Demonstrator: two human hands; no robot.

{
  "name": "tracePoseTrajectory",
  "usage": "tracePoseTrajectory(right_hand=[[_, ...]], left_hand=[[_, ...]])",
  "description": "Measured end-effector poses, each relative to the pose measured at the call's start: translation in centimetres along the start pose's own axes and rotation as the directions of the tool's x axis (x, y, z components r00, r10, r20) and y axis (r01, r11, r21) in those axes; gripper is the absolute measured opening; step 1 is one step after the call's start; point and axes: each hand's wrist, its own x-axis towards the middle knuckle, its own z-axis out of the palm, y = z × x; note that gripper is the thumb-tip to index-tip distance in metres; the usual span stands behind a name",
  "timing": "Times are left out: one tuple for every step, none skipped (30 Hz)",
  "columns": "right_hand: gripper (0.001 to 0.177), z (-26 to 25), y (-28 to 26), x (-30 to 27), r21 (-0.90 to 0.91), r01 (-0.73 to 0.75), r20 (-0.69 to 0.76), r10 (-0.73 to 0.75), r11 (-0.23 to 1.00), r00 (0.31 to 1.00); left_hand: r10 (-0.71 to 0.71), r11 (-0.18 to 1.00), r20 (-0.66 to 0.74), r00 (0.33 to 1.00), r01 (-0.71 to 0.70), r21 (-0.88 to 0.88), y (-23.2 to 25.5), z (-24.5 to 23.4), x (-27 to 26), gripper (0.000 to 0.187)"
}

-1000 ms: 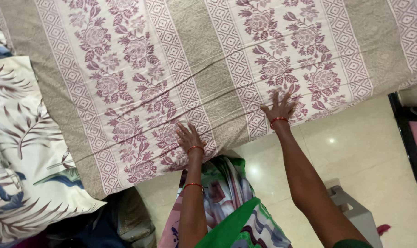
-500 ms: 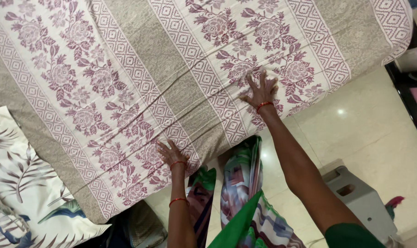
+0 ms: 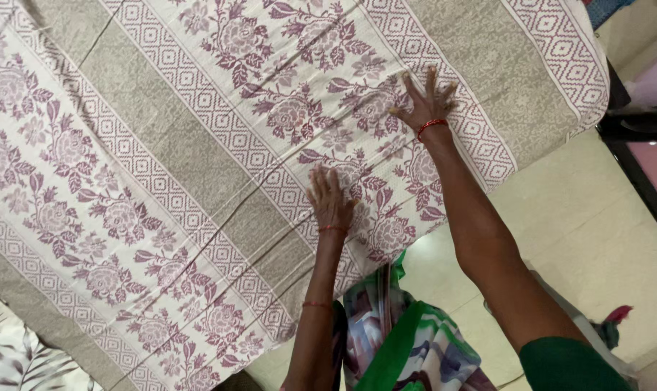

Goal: The person folds a patterned pillowcase on a bed, then smooths and adjusts the bedsheet. The person repeatedly folds and unfolds the pillowcase, smoothing the fabric between folds.

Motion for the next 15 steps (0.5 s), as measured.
tracePoseTrajectory(right_hand=[[0.101, -0.6, 0.5, 1.3, -0.019, 0.007, -0.018, -0.007, 1.0, 1.0], [0.1, -1.2, 1.0, 2.7, -0.037, 0.013, -0.036, -0.014, 0.999, 0.999], [0.1, -1.7, 1.6, 4.0, -0.057, 0.015, -0.053, -0.018, 0.998, 0.998], [0.099, -2.0, 2.0, 5.4, -0.062, 0.026, -0.09, -0.032, 0.998, 0.995], [0.099, -2.2, 2.2, 6.6, -0.069, 0.038, -0.124, -0.046, 0.997, 0.991], [0.099, -2.4, 2.4, 7.5, -0.076, 0.049, -0.158, -0.061, 0.996, 0.986], [0.1, -2.7, 2.3, 8.4, -0.082, 0.046, -0.162, -0.059, 0.996, 0.985], [0.1, -3.3, 2.2, 9.2, -0.088, 0.042, -0.166, -0.056, 0.995, 0.984], [0.101, -3.9, 2.2, 10.1, -0.095, 0.04, -0.169, -0.056, 0.995, 0.984], [0.099, -4.8, 2.3, 11.2, -0.11, 0.063, -0.188, -0.083, 0.992, 0.979], [0.098, -5.6, 2.2, 12.5, -0.121, 0.087, -0.205, -0.111, 0.989, 0.973], [0.096, -6.5, 2.1, 13.8, -0.132, 0.111, -0.221, -0.139, 0.985, 0.965], [0.095, -7.2, 1.9, 15.0, -0.126, 0.123, -0.232, -0.15, 0.984, 0.961], [0.095, -7.9, 1.7, 16.3, -0.121, 0.135, -0.244, -0.161, 0.983, 0.956], [0.094, -9.1, 1.3, 18.0, -0.119, 0.152, -0.259, -0.178, 0.981, 0.949]], left_hand=[[0.06, 0.998, 0.021, 0.998, -0.061, 0.035, 2.5, -0.3, 2.9, 0.103], [0.12, 0.99, 0.044, 0.992, -0.122, 0.069, 4.6, -0.5, 5.5, 0.104], [0.154, 0.983, 0.057, 0.987, -0.158, 0.091, 6.3, -0.4, 7.9, 0.106], [0.187, 0.975, 0.069, 0.98, -0.194, 0.112, 7.7, 0.0, 10.2, 0.108], [0.213, 0.965, 0.062, 0.975, -0.22, 0.141, 9.0, 0.5, 12.7, 0.106], [0.24, 0.954, 0.056, 0.969, -0.246, 0.17, 10.1, 1.1, 15.0, 0.105], [0.263, 0.943, 0.044, 0.964, -0.267, 0.2, 10.9, 1.6, 16.9, 0.104], [0.23, 0.942, 0.088, 0.969, -0.244, 0.229, 11.6, 1.9, 18.5, 0.105], [0.192, 0.941, 0.13, 0.973, -0.22, 0.258, 12.3, 2.3, 20.1, 0.107], [0.152, 0.937, 0.171, 0.973, -0.197, 0.287, 13.0, 2.7, 21.7, 0.108], [0.194, 0.918, 0.076, 0.978, -0.209, 0.339, 13.6, 2.9, 23.1, 0.108], [0.238, 0.895, -0.016, 0.971, -0.213, 0.391, 14.3, 3.1, 24.3, 0.108], [0.285, 0.871, -0.103, 0.953, -0.213, 0.442, 15.0, 3.1, 25.2, 0.108], [0.24, 0.9, -0.048, 0.969, -0.204, 0.385, 15.7, 2.8, 25.9, 0.113], [0.195, 0.928, 0.0, 0.981, -0.185, 0.324, 16.7, 1.9, 27.1, 0.118]])
